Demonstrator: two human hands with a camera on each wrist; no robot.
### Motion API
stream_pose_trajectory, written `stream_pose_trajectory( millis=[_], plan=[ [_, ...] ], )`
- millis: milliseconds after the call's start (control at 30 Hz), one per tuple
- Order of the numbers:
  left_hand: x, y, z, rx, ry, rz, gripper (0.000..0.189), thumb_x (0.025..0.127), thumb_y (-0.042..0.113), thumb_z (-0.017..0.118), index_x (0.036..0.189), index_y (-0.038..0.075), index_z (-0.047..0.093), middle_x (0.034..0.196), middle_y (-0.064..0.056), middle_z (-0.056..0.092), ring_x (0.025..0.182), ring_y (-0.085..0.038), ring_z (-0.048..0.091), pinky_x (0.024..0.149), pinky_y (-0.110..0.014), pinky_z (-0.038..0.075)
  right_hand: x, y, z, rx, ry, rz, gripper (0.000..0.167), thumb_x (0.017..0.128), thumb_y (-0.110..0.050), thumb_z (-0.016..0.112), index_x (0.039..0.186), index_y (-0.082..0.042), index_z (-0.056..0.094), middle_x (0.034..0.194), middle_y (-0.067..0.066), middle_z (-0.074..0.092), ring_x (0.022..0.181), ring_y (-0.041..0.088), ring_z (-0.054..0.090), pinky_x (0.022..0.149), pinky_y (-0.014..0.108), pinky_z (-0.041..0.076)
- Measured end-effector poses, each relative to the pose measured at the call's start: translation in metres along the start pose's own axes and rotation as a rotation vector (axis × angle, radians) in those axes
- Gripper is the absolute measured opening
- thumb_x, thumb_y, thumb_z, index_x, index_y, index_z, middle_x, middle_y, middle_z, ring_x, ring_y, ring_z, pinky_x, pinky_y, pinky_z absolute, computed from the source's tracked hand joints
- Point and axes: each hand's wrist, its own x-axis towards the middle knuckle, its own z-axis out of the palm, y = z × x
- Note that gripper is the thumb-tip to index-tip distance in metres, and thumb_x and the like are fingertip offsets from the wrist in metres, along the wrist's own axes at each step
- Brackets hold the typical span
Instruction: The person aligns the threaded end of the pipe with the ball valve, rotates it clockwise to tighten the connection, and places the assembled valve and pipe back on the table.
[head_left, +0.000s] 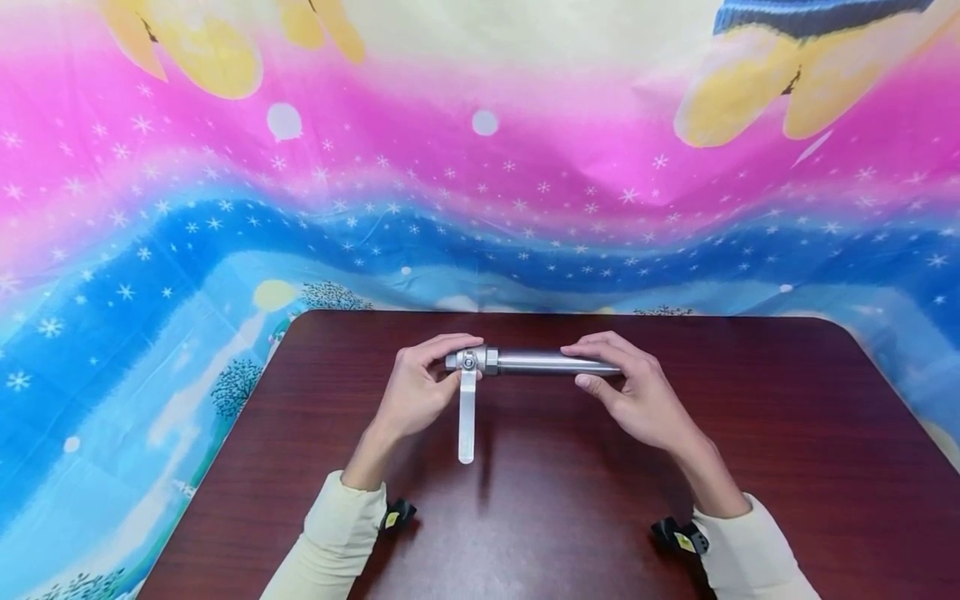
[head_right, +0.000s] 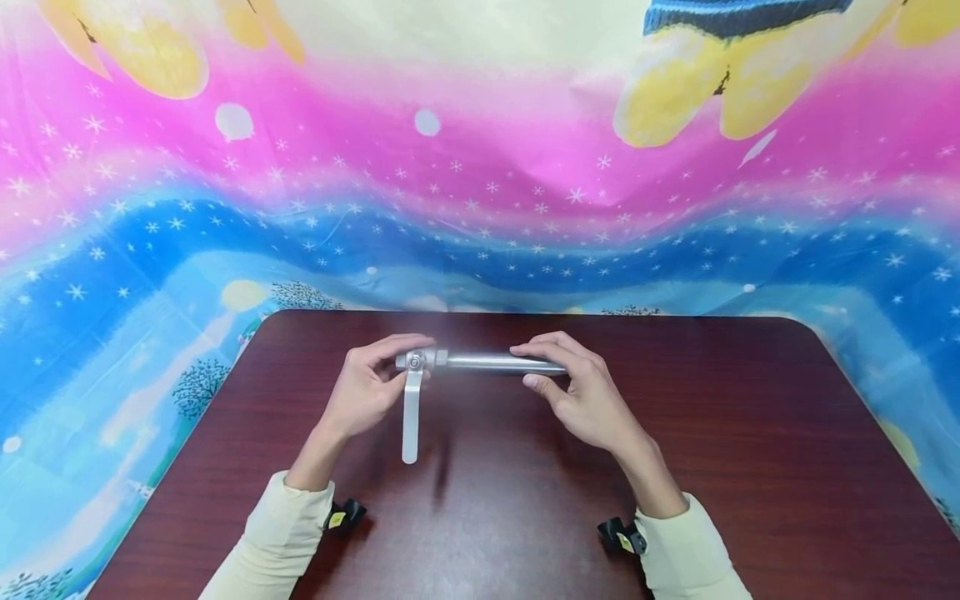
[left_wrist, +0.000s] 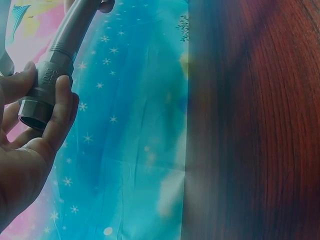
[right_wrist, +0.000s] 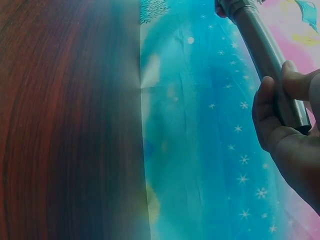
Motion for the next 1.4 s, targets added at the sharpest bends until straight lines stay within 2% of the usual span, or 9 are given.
stream_pose_trajectory(
  millis=[67,300,400,633,800,900,1033,1200,1400],
  plan=[
    [0.0003,0.0002,-0.0001,0.005,0.0,0.001,0.051,0.086,-0.021,0.063,0.128,0.003,0.077,0.128,-0.016,0.076,0.105,-0.02,0.072,0.092,-0.026,0.063,0.0001,-0.0001,-0.0008,0.004,-0.01,0.004,0.045,0.091,0.006,0.08,0.131,-0.015,0.077,0.125,0.002,0.074,0.117,0.004,0.063,0.099,0.011,0.045],
    [0.0003,-0.0022,0.0005,-0.002,-0.006,0.006,0.049,0.086,-0.021,0.064,0.129,0.0,0.076,0.129,-0.017,0.075,0.107,-0.02,0.072,0.092,-0.022,0.062,-0.0003,0.0031,-0.0037,0.06,-0.058,0.027,0.039,0.097,0.001,0.075,0.134,-0.011,0.074,0.123,0.005,0.073,0.077,0.011,0.069,0.068,0.02,0.057],
    [-0.0001,-0.0028,0.0013,0.0,-0.005,0.008,0.049,0.085,-0.021,0.064,0.128,0.0,0.076,0.129,-0.017,0.075,0.107,-0.02,0.072,0.092,-0.021,0.062,-0.0011,0.0038,-0.0051,0.068,-0.077,0.038,0.038,0.099,-0.001,0.072,0.135,-0.012,0.073,0.12,0.005,0.072,0.074,0.014,0.069,0.066,0.023,0.059],
    [-0.0006,-0.0028,0.0015,-0.011,-0.004,0.01,0.049,0.084,-0.022,0.065,0.127,0.0,0.077,0.129,-0.017,0.075,0.108,-0.021,0.072,0.093,-0.022,0.062,-0.0015,0.0019,-0.0064,0.05,-0.117,0.075,0.037,0.105,-0.006,0.067,0.14,-0.017,0.07,0.116,0.005,0.072,0.078,0.008,0.072,0.07,0.024,0.059],
    [-0.0005,-0.0017,0.0011,-0.002,0.001,0.013,0.051,0.084,-0.023,0.064,0.127,0.001,0.077,0.129,-0.017,0.075,0.109,-0.02,0.071,0.094,-0.021,0.062,-0.0019,0.0016,-0.0021,0.001,-0.091,0.064,0.044,0.099,-0.009,0.075,0.141,-0.021,0.069,0.137,0.002,0.066,0.119,0.01,0.065,0.099,0.016,0.048],
    [-0.0001,-0.0022,0.0013,-0.003,0.002,0.019,0.049,0.085,-0.022,0.065,0.127,-0.001,0.076,0.128,-0.017,0.076,0.107,-0.018,0.071,0.093,-0.024,0.063,-0.0017,0.0015,0.0,-0.016,-0.068,0.025,0.052,0.091,-0.003,0.082,0.139,-0.021,0.071,0.144,0.0,0.062,0.135,0.016,0.056,0.108,0.014,0.039],
    [0.0002,-0.0029,0.0015,-0.011,0.002,0.018,0.047,0.087,-0.02,0.067,0.128,0.0,0.076,0.127,-0.018,0.076,0.103,-0.016,0.071,0.09,-0.024,0.064,-0.0014,0.0015,0.0008,-0.023,-0.041,-0.029,0.055,0.085,0.008,0.083,0.132,-0.019,0.076,0.141,0.003,0.063,0.133,0.015,0.056,0.104,0.014,0.04],
    [0.0003,-0.0025,0.0013,-0.027,-0.004,0.001,0.048,0.088,-0.02,0.066,0.128,0.003,0.077,0.126,-0.018,0.076,0.099,-0.015,0.075,0.086,-0.024,0.064,-0.0004,0.0015,0.0009,-0.029,0.009,-0.068,0.051,0.085,0.011,0.082,0.126,-0.019,0.079,0.127,0.003,0.067,0.112,0.007,0.06,0.087,0.015,0.045],
    [0.0,-0.003,0.0017,-0.035,-0.011,-0.004,0.048,0.089,-0.02,0.065,0.129,0.003,0.076,0.124,-0.017,0.076,0.098,-0.016,0.076,0.086,-0.026,0.065,0.0,0.0001,0.0005,-0.016,0.032,-0.075,0.051,0.082,0.012,0.083,0.124,-0.017,0.08,0.122,0.0,0.071,0.111,0.005,0.063,0.092,0.012,0.046]
  ],
)
